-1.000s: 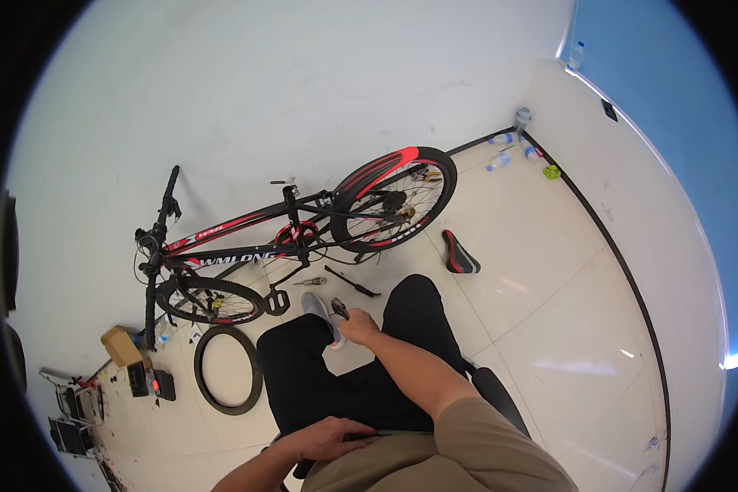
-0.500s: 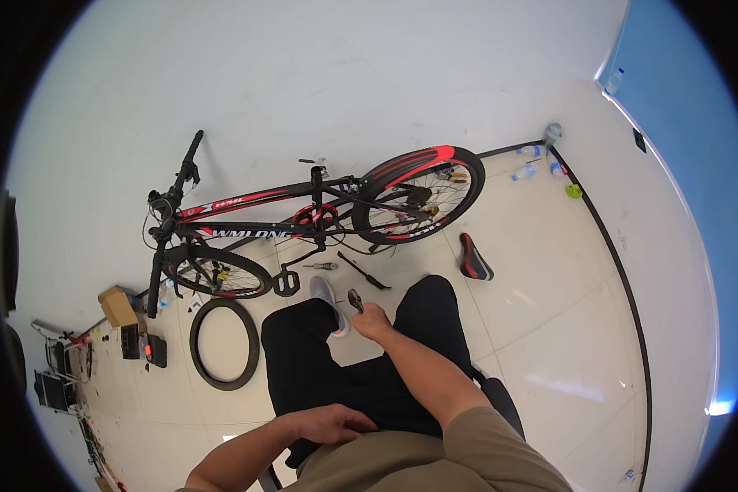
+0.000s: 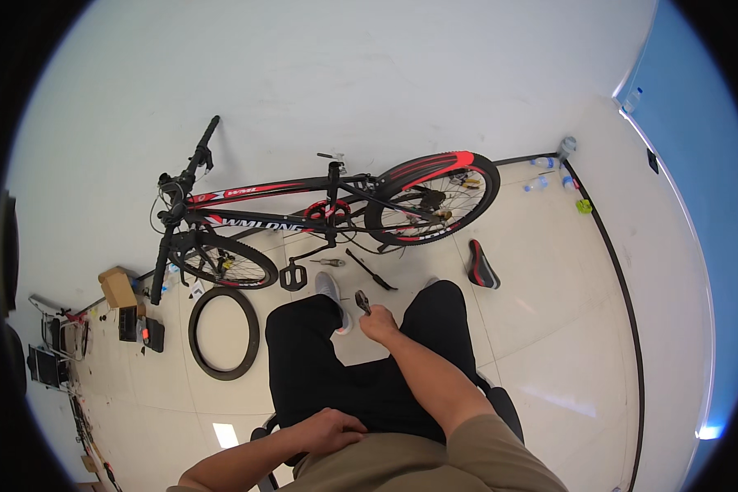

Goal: The person sits on a chair and uses a wrench to loosen and remove a bolt from the bicycle seat post. They then use pliers to adjust a small metal component. Finally, they use the wrench to loosen the rear wheel axle nuts and remove the rear wheel from the frame.

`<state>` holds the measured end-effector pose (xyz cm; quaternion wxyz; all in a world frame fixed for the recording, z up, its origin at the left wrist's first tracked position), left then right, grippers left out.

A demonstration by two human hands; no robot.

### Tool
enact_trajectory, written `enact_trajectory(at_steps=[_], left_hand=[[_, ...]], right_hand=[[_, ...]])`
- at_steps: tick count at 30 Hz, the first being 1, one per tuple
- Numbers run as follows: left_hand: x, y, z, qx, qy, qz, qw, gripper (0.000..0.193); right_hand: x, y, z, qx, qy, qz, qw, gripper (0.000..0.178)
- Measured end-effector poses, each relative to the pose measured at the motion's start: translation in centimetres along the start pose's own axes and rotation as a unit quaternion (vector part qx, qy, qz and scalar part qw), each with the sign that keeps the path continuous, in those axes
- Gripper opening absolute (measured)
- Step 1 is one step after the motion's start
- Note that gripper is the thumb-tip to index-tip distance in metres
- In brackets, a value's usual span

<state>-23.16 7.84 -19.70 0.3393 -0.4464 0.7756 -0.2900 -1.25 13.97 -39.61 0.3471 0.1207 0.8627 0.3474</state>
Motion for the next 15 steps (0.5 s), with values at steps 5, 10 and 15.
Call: enact_trajectory(at_steps=[5,10,15], left_hand=[[1.1,0.7,1.6,0.017,0.077,-0.002,0.997,0.035],[1.6,0.3,0.8,0.053,0.143,-0.036,0.988,0.037],[1.6,-1.4,0.8,0.065,0.106,-0.059,0.99,0.035]], right_hand=[[-0.4,0.2,-0.3,-0.014,-0.004,-0.023,1.0,0.026],[-0.2,0.6,-0.6,-0.027,-0.012,0.027,0.999,0.025],[-0.7,0.0,-0.2,-0.047,-0.048,0.037,0.997,0.026]])
Point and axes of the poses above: each hand's wrist, its own z-axis towards the middle knuckle, its own x-axis out of the palm, y = z × x, the point moved 10 cm from there along z, towards the middle knuckle, and after that the axes turned 5 degrees about -y, right-handed, at the moved point
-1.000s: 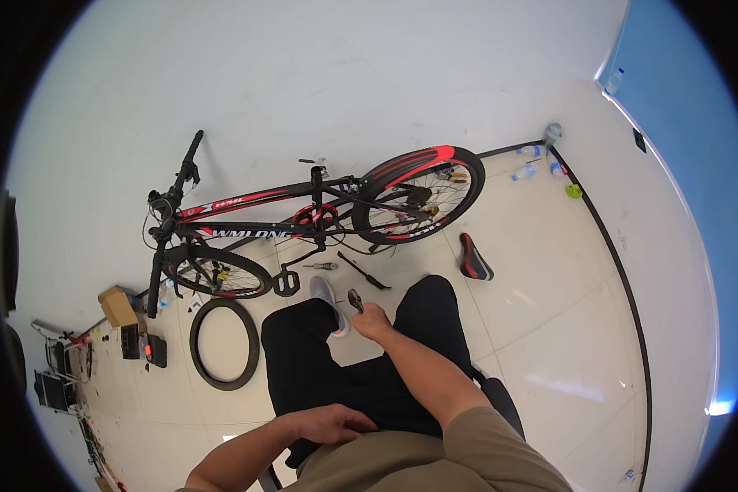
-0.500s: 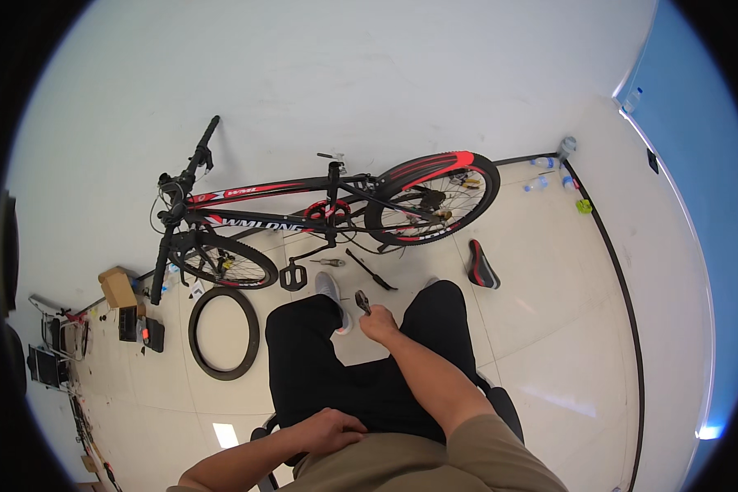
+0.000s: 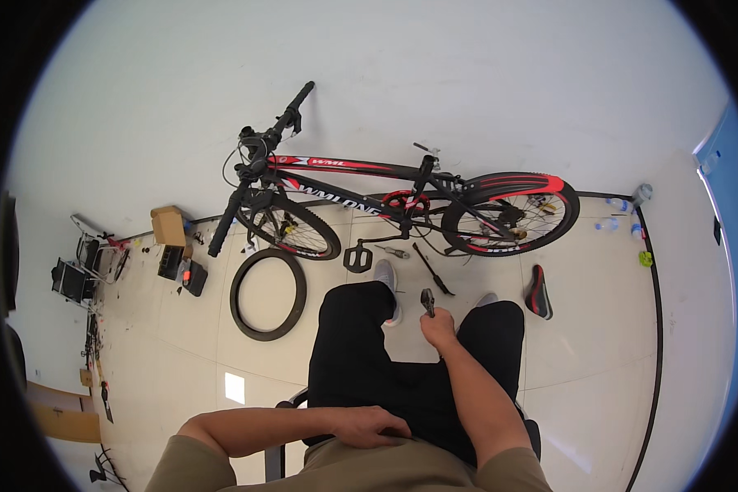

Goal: The person sits on a chair and uses a wrench to loosen and remove a bolt from the bicycle seat post. They then use pliers to adjust a small metal component. Finally, they use the wrench to loosen the rear wheel axle nuts and remove the rear wheel from the frame.

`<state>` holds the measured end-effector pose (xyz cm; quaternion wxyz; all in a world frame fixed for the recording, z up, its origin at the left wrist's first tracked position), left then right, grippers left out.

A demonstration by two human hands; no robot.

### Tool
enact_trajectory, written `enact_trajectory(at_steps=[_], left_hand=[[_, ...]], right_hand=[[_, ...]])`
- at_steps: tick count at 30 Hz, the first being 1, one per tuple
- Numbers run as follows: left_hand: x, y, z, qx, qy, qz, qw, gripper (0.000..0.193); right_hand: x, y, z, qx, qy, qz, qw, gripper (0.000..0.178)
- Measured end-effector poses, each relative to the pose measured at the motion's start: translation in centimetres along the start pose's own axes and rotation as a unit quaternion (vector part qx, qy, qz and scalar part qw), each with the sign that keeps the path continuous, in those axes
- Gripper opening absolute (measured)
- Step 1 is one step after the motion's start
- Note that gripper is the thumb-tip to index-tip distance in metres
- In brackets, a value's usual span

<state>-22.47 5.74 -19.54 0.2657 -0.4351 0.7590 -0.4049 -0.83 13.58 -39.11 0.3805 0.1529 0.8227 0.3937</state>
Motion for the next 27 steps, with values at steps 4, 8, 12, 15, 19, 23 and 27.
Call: enact_trajectory(at_steps=[4,8,12,15,19,23,27], left_hand=[[0.3,0.2,0.2,0.027,-0.038,-0.017,0.999,0.034],[0.0,-0.3,0.7,0.033,-0.053,-0.002,0.998,0.029],[-0.8,0.0,-0.1,0.001,-0.107,0.009,0.994,0.021],[-0.9,0.2,-1.2,0.012,-0.146,-0.01,0.989,0.018],[-1.3,-1.1,-2.7,0.044,-0.189,0.013,0.981,0.019],[-1.1,-4.6,-4.8,0.083,-0.171,0.1,0.977,0.027],[0.1,-6.7,-7.5,0.133,-0.187,0.13,0.965,0.044]], right_hand=[[0.5,0.1,0.3,-0.015,0.0,-0.014,1.0,0.026],[0.8,0.1,0.4,-0.025,0.017,-0.035,0.999,0.027],[0.9,0.2,0.3,-0.012,0.039,-0.051,0.998,0.027],[0.4,0.3,0.0,-0.008,0.01,-0.016,1.0,0.027],[0.8,-0.3,0.7,-0.01,0.016,-0.026,0.999,0.027],[0.6,0.5,1.5,-0.075,0.023,-0.077,0.994,0.028],[0.7,0.2,1.0,-0.035,0.03,-0.039,0.998,0.027]])
Point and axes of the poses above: each hand's wrist, its own z-axis towards the middle knuckle, its own x-axis out of the palm, y = z × x, the point moved 10 cm from there along z, towards the middle knuckle, and after that the axes turned 5 degrees about -y, right-handed, at the moved point
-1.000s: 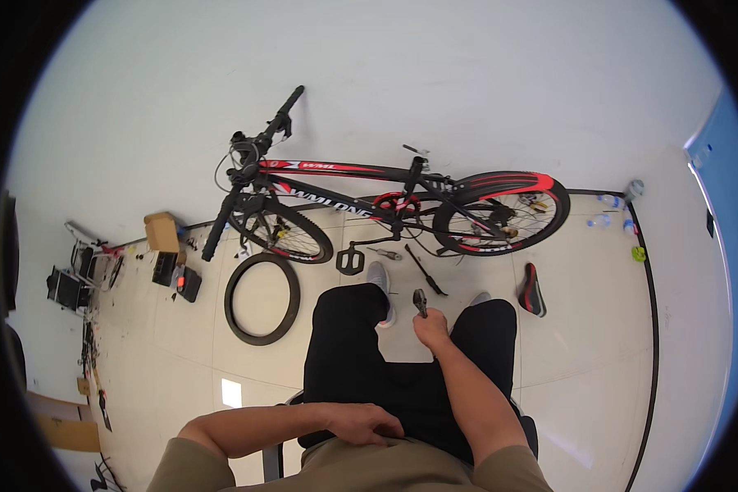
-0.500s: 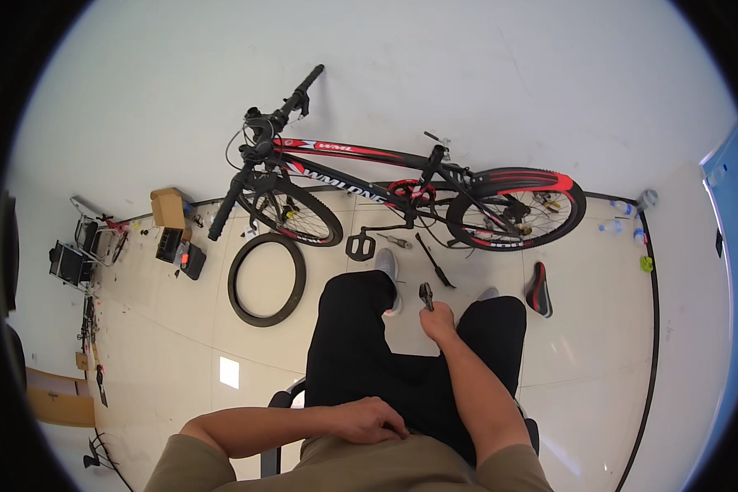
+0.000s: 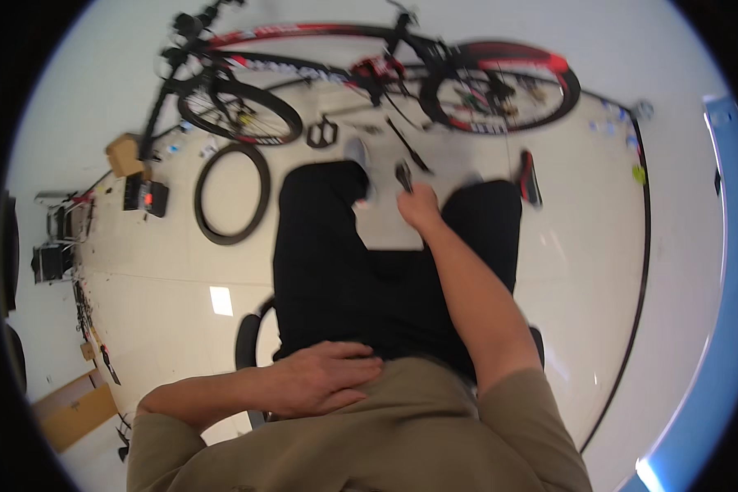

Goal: The person sits on a chair and uses a wrench to loosen and remove a bolt from the bicycle seat post. They then use pliers to adjust a small metal component. Finally, they use the wrench to loosen the rear wheel axle nuts and remove the rear wheel from the frame.

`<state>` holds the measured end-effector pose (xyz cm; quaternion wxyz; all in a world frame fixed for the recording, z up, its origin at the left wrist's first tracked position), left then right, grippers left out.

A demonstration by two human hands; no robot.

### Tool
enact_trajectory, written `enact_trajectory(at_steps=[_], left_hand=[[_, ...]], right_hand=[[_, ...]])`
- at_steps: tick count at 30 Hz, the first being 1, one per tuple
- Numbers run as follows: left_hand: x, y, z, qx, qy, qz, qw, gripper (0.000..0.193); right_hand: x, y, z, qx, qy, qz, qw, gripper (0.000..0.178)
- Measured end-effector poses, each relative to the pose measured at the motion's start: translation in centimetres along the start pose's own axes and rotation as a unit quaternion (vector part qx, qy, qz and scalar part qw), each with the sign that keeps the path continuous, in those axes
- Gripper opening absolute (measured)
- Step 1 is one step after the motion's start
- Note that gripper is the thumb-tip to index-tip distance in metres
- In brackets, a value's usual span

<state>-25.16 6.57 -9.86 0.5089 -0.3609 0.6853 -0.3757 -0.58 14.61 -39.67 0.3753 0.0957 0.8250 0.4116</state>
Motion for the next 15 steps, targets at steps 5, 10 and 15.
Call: enact_trajectory(at_steps=[5,10,15], left_hand=[[1.5,-1.2,-1.7,-0.045,0.064,0.001,0.997,0.066],[1.4,-1.3,-2.0,-0.011,0.072,0.024,0.997,0.067],[1.3,-1.0,-2.3,-0.005,0.059,0.008,0.998,0.063]], right_hand=[[-1.1,1.6,-1.3,0.021,0.001,0.032,0.999,0.025],[-1.0,1.3,-1.3,0.053,0.025,0.006,0.998,0.025],[-1.1,1.6,-1.6,0.056,0.02,0.003,0.998,0.026]])
Point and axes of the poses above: each hand's wrist, its own z-axis towards the middle knuckle, its own x-axis out of the palm, y = z × x, the point moved 10 cm from there along z, towards the middle knuckle, and after that the axes turned 5 degrees about -y, right-handed, at the moved point
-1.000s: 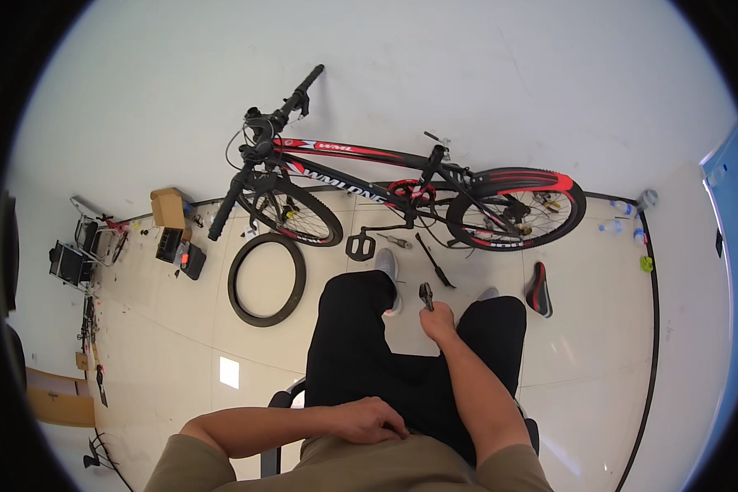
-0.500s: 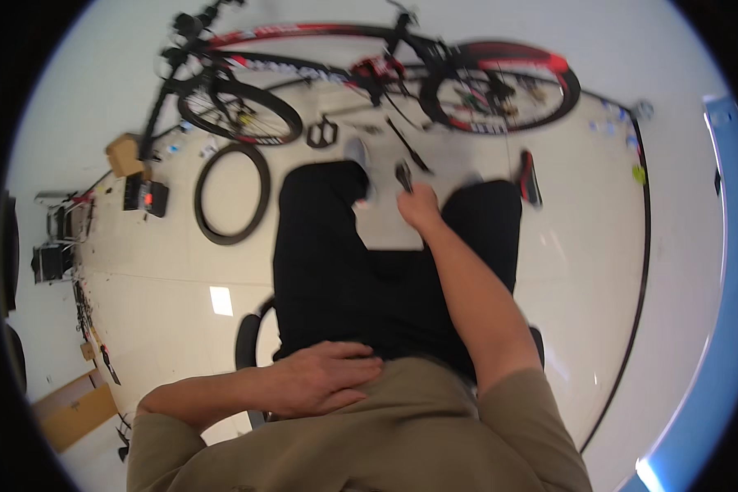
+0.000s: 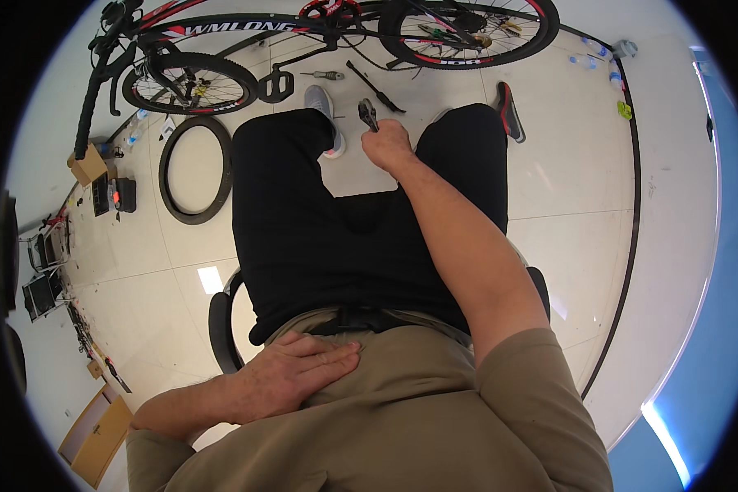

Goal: The person sits on a chair and uses a wrench to loosen and remove a bolt from the bicycle seat post. They then use pliers to adjust a small metal component. Finally, they use the wrench to loosen the rear wheel axle nuts and remove the rear wheel from the frame.

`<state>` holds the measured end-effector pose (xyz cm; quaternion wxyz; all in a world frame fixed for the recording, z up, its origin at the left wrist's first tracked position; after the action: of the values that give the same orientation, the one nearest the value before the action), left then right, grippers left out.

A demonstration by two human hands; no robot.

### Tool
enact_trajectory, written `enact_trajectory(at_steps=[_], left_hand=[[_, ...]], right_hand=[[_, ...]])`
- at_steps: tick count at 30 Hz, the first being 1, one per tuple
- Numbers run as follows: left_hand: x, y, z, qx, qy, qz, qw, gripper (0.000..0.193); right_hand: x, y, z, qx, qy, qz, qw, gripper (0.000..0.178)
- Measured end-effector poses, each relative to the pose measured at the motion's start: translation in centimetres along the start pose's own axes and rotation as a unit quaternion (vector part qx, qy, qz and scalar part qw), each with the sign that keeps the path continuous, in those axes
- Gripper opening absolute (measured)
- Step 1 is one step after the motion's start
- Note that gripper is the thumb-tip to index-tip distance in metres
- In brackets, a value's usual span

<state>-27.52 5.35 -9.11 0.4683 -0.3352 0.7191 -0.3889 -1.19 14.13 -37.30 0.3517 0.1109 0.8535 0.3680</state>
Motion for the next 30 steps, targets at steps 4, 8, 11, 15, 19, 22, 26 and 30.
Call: enact_trajectory(at_steps=[4,8,11,15,19,22,26,30], left_hand=[[-0.9,2.2,0.3,-0.05,-0.064,-0.124,0.989,0.039],[0.0,10.2,-0.3,-0.349,-0.15,-0.319,0.868,0.016],[-1.4,9.8,1.0,-0.257,-0.188,-0.18,0.931,0.013],[-2.4,7.2,1.8,-0.069,-0.201,-0.046,0.976,0.022],[-1.2,7.5,2.3,-0.119,-0.091,-0.068,0.986,0.043],[0.0,7.6,3.0,-0.113,-0.052,-0.042,0.991,0.041],[0.7,7.2,3.9,-0.113,0.005,-0.012,0.993,0.036],[1.1,6.6,4.4,-0.111,0.046,-0.013,0.993,0.039]], right_hand=[[-0.2,0.1,0.3,-0.012,-0.008,-0.009,1.0,0.026],[0.1,-0.2,0.0,0.02,0.01,0.004,1.0,0.026],[0.4,-0.3,0.0,0.019,0.011,0.005,1.0,0.027],[-0.3,0.5,0.5,-0.065,-0.034,-0.041,0.996,0.028],[-0.4,-0.5,0.7,-0.044,-0.026,-0.046,0.998,0.031],[-0.1,-1.5,1.1,-0.047,-0.022,-0.034,0.998,0.03],[0.2,-1.3,0.3,0.002,-0.006,0.011,1.0,0.027],[0.1,-1.8,0.3,0.025,-0.001,0.028,0.999,0.027]])
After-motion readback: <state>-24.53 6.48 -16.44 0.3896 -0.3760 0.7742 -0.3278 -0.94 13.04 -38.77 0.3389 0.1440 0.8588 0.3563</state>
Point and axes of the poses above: each hand's wrist, its own z-axis towards the middle knuckle, its own x-axis out of the palm, y = z × x, the point moved 10 cm from there along z, towards the middle knuckle, and after that the axes turned 5 degrees about -y, right-handed, at the moved point
